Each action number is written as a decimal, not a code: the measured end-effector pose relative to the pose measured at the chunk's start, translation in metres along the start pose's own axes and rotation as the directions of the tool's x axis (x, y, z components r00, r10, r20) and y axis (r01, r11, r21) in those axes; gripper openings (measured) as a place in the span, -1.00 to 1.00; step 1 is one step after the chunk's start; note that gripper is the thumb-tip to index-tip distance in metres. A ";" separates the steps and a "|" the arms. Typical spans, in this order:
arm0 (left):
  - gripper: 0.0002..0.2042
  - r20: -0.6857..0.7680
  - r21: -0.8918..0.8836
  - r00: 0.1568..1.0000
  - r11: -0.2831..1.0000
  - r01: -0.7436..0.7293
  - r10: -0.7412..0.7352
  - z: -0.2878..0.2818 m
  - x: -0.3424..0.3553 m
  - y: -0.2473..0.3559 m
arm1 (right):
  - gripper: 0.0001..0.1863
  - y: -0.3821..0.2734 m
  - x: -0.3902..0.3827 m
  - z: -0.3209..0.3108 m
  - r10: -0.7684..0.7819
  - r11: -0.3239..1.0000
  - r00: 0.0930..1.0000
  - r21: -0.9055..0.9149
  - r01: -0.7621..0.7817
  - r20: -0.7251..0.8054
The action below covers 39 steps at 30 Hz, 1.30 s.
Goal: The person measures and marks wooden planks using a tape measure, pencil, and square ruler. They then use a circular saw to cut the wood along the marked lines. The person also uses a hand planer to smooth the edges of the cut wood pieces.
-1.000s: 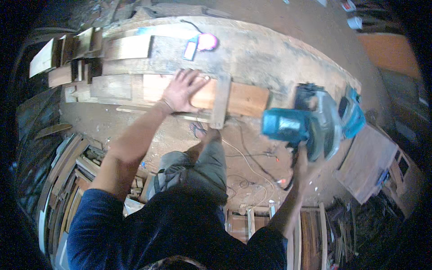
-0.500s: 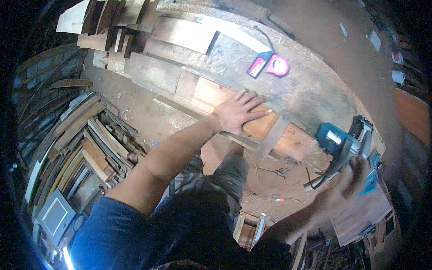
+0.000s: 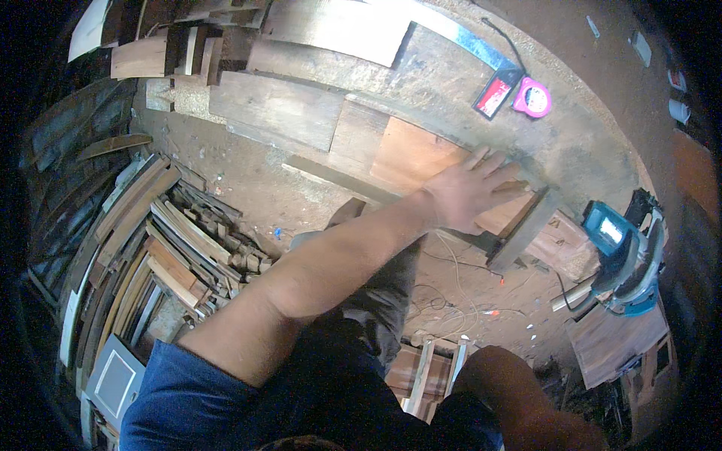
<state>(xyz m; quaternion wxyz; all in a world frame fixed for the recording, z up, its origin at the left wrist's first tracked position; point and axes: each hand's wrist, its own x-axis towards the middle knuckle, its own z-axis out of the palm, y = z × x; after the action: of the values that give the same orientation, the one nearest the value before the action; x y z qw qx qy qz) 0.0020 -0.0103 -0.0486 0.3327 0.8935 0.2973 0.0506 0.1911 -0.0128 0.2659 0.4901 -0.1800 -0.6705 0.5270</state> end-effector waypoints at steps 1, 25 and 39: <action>0.04 -0.009 0.007 1.000 1.000 -0.012 0.013 0.002 0.000 -0.001 | -0.51 0.008 -0.004 0.006 0.028 1.000 0.999 -0.002 -0.028 -0.016; -0.30 -0.388 -0.114 0.921 0.993 -0.016 -0.029 0.043 -0.007 -0.003 | -0.62 0.342 -0.037 0.090 0.571 0.650 0.708 -0.298 -0.699 -0.417; -0.25 -0.242 0.061 0.970 0.998 0.036 -0.020 0.038 0.002 -0.005 | -0.64 0.341 -0.034 0.092 0.530 0.654 0.759 -0.387 -0.650 -0.378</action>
<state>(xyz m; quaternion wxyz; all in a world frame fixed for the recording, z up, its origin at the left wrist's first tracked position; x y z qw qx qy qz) 0.0118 -0.0280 -0.0809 0.2659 0.8868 0.3494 0.1443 0.0347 0.0422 -0.0473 0.3015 -0.5689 -0.6243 0.4425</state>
